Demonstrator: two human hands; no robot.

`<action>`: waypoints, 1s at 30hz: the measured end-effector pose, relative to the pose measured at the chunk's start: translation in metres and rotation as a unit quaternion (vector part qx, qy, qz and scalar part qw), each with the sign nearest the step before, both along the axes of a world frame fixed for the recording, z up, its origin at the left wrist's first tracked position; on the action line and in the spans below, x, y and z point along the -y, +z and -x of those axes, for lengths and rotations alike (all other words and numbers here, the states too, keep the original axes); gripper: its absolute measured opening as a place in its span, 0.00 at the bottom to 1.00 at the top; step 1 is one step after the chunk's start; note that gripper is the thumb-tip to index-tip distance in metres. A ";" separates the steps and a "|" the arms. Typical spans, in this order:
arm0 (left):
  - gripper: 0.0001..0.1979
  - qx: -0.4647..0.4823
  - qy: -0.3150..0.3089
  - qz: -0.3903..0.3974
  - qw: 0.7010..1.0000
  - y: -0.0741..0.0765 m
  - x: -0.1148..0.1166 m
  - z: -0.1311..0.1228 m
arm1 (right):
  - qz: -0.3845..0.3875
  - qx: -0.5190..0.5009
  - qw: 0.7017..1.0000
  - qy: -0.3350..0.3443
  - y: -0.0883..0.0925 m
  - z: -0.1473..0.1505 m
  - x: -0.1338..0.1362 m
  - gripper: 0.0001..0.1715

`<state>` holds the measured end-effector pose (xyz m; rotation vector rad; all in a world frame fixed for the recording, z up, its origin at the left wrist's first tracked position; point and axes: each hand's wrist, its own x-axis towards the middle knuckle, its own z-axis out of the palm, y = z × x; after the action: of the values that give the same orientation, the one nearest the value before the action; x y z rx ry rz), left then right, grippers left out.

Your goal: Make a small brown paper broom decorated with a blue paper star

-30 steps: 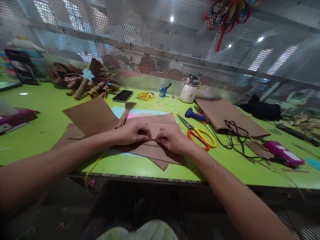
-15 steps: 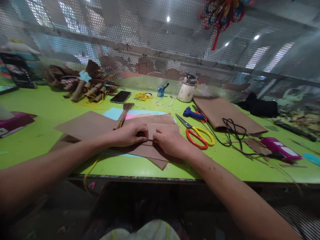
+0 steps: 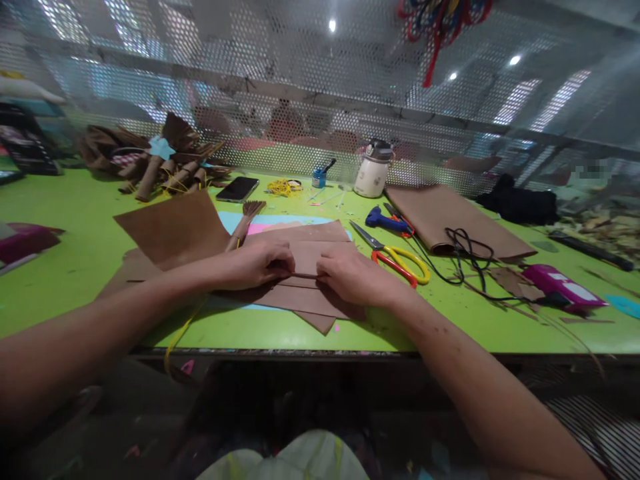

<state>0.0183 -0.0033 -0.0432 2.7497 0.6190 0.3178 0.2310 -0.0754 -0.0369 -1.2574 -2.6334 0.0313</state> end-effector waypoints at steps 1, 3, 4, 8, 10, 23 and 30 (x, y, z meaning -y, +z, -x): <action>0.07 -0.003 -0.001 0.001 1.000 0.000 0.000 0.000 | 0.004 0.000 1.000 0.008 0.002 -0.001 0.000 0.08; 0.07 -0.005 -0.004 -0.002 1.000 0.000 -0.001 0.000 | 0.000 0.006 1.000 0.020 0.003 -0.001 -0.001 0.09; 0.07 -0.004 -0.005 -0.005 1.000 -0.001 -0.001 0.000 | -0.003 0.008 1.000 0.019 0.003 -0.001 -0.001 0.09; 0.07 -0.009 0.000 -0.037 0.999 -0.001 0.002 -0.001 | -0.020 0.028 0.999 0.005 -0.001 0.000 0.001 0.09; 0.07 -0.011 -0.001 -0.054 0.998 0.000 0.004 -0.001 | -0.031 0.048 0.998 -0.003 -0.003 0.002 0.003 0.09; 0.05 -0.021 -0.024 -0.077 0.997 0.007 0.010 0.002 | -0.126 0.176 0.976 -0.004 -0.002 0.012 0.019 0.06; 0.04 -0.032 -0.046 -0.089 0.995 0.009 0.011 0.004 | -0.117 0.183 0.976 0.004 -0.005 0.009 0.025 0.04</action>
<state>0.0138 -0.0139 -0.0346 2.9577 0.5008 0.2769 0.2225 -0.1000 -0.0420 -1.2700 -2.8336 -0.5426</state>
